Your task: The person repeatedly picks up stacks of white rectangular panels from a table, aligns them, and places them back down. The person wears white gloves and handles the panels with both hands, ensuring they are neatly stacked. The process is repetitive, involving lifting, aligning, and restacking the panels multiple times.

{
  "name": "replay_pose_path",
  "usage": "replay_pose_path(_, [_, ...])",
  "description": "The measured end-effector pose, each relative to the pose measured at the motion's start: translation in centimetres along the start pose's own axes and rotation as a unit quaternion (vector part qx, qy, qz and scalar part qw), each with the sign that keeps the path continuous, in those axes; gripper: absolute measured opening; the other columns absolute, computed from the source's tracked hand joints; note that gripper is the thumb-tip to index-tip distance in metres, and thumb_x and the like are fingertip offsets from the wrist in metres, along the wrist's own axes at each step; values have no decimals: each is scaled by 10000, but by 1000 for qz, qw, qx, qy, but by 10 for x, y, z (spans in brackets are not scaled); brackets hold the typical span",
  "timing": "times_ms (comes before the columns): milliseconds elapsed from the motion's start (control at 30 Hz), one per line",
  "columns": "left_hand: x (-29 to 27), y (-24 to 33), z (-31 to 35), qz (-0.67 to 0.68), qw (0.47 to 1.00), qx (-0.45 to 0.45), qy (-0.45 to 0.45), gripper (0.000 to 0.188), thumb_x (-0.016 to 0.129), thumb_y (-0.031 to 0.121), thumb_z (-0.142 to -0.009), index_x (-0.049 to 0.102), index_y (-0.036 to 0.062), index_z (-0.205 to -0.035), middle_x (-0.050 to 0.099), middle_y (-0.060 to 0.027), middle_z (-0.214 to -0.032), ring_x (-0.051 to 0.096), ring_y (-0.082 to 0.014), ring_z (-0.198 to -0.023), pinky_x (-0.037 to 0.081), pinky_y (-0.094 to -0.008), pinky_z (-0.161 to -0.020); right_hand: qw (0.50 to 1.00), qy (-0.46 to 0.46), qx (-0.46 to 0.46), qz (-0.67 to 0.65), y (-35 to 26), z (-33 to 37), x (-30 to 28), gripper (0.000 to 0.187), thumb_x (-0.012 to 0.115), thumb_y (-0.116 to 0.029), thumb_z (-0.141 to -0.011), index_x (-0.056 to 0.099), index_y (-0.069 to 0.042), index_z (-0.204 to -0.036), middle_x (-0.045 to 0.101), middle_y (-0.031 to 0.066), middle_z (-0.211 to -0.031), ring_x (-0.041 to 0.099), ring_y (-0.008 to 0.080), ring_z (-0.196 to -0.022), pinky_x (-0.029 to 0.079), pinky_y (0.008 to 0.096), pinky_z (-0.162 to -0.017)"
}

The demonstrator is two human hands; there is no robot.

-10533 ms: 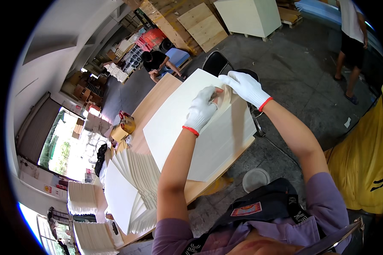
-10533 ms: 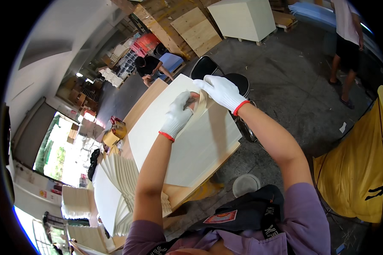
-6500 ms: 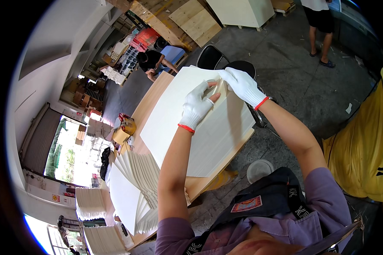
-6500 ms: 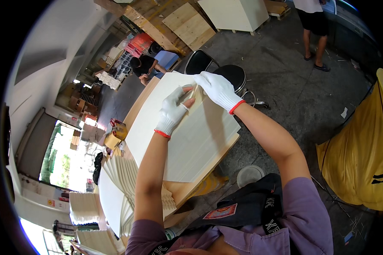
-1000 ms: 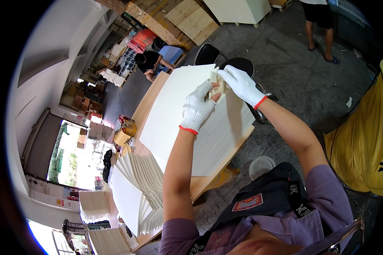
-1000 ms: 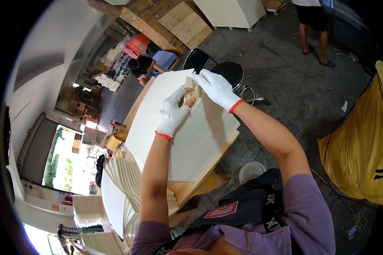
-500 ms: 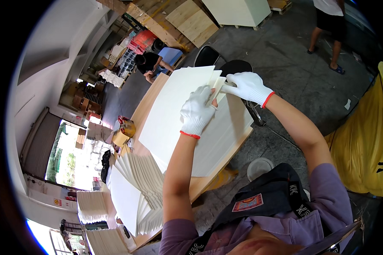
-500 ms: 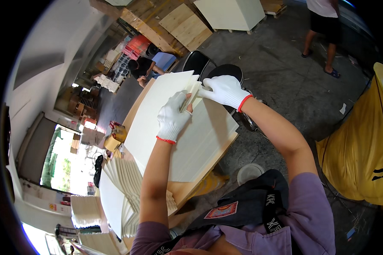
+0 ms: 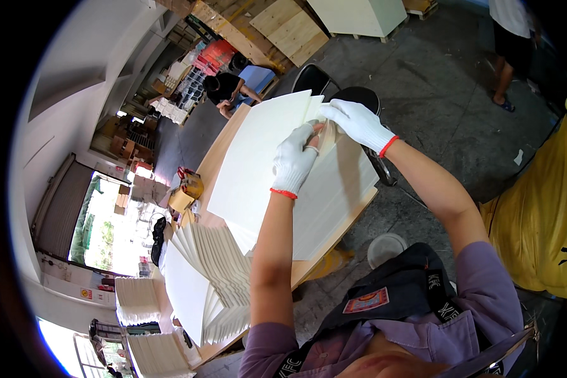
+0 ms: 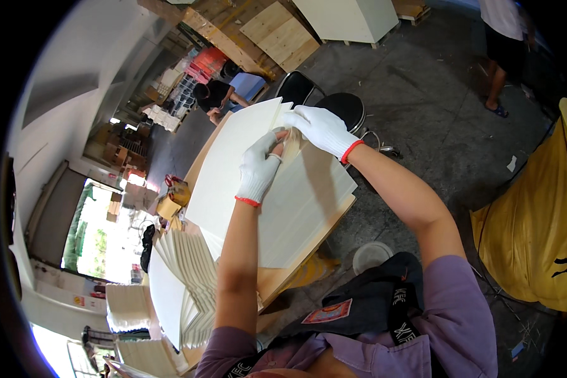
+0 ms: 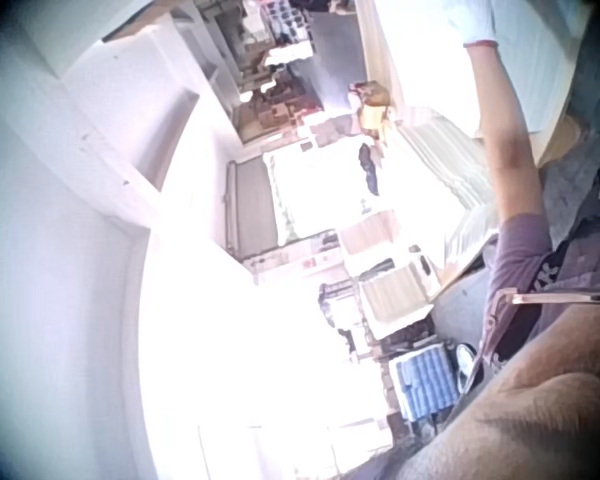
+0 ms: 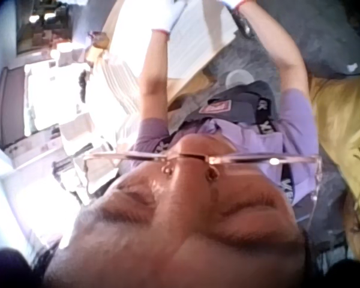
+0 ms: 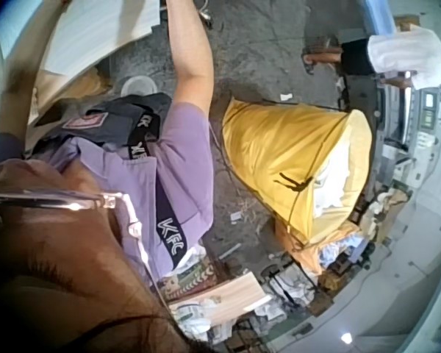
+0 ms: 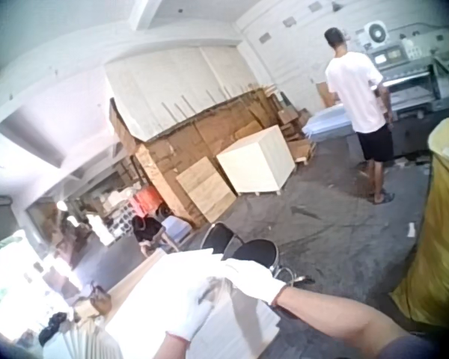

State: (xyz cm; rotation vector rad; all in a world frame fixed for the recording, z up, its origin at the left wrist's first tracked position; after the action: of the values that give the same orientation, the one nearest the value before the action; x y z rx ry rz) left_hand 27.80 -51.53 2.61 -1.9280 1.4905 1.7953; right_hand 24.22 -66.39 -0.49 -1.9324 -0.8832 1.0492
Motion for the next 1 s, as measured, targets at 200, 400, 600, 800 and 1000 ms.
replay_pose_path(200, [1, 2, 8, 56, 998, -32, -27, 346, 667, 117, -900, 646, 43, -1237, 692, -100, -1169, 643, -165, -1001, 496, -288, -862, 1000, 19, -6, -24, 1, 6, 3, 491, 432, -457, -1016, 630, -27, -1147, 664, 138, -1022, 630, 293, -928, 468, 350, -831])
replay_pose_path(400, [1, 2, 8, 86, 994, -58, -24, 355, 674, 111, -896, 647, 57, -1246, 691, -108, -1142, 630, -154, -988, 492, -297, -865, 999, 17, -10, -26, 4, 6, 2, 485, 421, -447, -1023, 623, -32, -1171, 663, 145, -1058, 635, 314, -968, 472, 359, -851])
replay_pose_path(600, [-7, 3, 7, 41, 999, -2, 23, 317, 686, 264, -900, 678, 202, -1210, 705, -137, -1042, 681, -269, -916, 510, -361, -822, 1000, 13, -4, 11, -1, 7, 2, 460, 414, -418, -1031, 613, -35, -1190, 648, 153, -1058, 630, 329, -975, 472, 366, -848])
replay_pose_path(800, [4, 2, 9, 4, 998, -52, -40, 329, 699, 236, -889, 672, 210, -1216, 691, -113, -976, 669, -260, -860, 509, -364, -803, 1000, 23, -18, 6, 5, 7, 4, 450, 404, -403, -1036, 609, -40, -1205, 642, 151, -1065, 629, 327, -978, 472, 365, -849])
replay_pose_path(1000, [3, 4, 10, 18, 997, -65, -37, 302, 652, 230, -920, 669, 218, -1222, 693, -120, -965, 678, -276, -836, 511, -364, -795, 999, 40, -26, -17, 6, 8, 2, 457, 411, -426, -1034, 605, -25, -1132, 613, 146, -941, 598, 300, -853, 460, 361, -793])
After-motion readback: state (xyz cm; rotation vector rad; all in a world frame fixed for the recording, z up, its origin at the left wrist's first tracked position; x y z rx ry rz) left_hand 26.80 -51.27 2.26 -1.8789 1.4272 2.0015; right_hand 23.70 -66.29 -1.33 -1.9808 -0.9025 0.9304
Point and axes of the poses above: each hand's wrist, its own z-axis away from the middle knuckle, its own x-axis out of the palm, y = z × x, the point moved 10 cm from there along -z, towards the middle knuckle
